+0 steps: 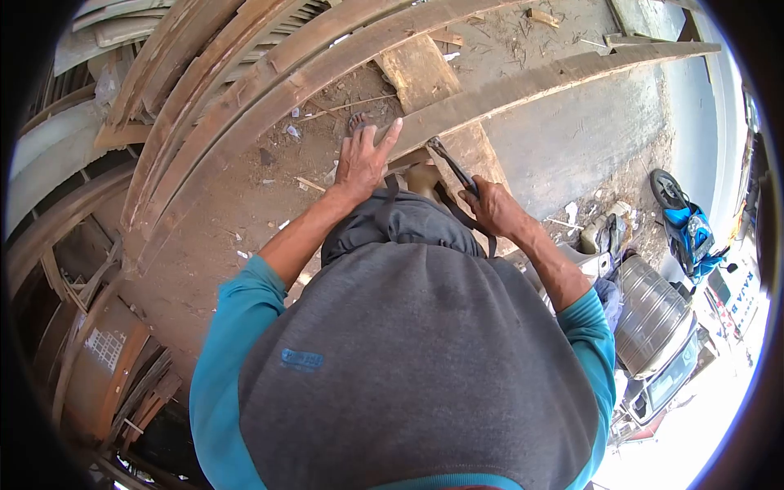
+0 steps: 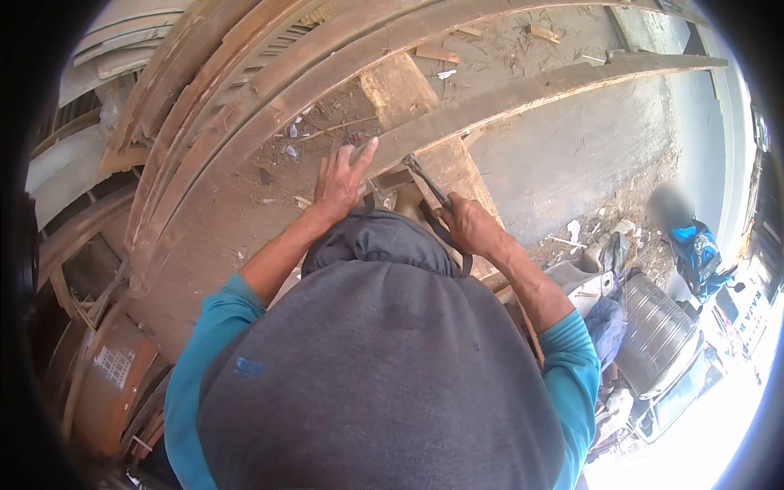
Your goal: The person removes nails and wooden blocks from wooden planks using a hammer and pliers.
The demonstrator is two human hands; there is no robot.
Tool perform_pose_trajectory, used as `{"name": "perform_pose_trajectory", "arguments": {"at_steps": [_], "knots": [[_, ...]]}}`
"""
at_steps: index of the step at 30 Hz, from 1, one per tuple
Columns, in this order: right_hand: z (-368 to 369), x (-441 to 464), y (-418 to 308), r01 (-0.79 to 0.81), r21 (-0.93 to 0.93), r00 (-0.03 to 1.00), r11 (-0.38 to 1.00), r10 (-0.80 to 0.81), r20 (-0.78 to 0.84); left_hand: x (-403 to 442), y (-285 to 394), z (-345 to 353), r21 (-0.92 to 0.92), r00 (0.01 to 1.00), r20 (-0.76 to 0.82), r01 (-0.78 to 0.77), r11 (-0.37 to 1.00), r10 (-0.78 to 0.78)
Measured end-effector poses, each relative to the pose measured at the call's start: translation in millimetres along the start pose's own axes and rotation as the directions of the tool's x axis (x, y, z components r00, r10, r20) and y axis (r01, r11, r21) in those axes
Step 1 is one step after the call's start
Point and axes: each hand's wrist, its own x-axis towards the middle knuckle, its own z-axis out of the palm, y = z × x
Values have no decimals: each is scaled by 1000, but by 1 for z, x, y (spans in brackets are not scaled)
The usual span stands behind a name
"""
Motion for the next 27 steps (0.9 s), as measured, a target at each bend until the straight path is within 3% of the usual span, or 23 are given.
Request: {"name": "perform_pose_trajectory", "arguments": {"at_steps": [2, 6, 10, 20, 22, 24, 27], "knots": [[7, 3, 15, 109, -7, 994, 994, -109, -14, -1, -3, 1, 20, 999, 17, -49, 999, 48], [6, -2, 18, 137, -30, 990, 990, -137, -18, 0, -3, 3, 9, 993, 25, -118, 993, 118], [3, -15, 20, 53, 3, 998, 999, -53, 45, -7, 7, 8, 15, 990, -13, -140, 990, 140], [1, -16, 32, 154, -90, 987, 984, -150, 54, -15, 14, 20, 14, 989, -94, -116, 993, 116], [-13, -14, 28, 83, -115, 991, 990, -70, 115, -16, 13, 19, -26, 991, -79, -114, 993, 112], [-46, 7, 42, 185, -207, 960, 961, -131, 249, -16, 14, 18, -35, 993, -72, -99, 995, 96], [-75, 34, 52, 394, -427, 915, 814, -304, 266, -10, 14, 7, -61, 997, -40, -71, 996, 69]]}}
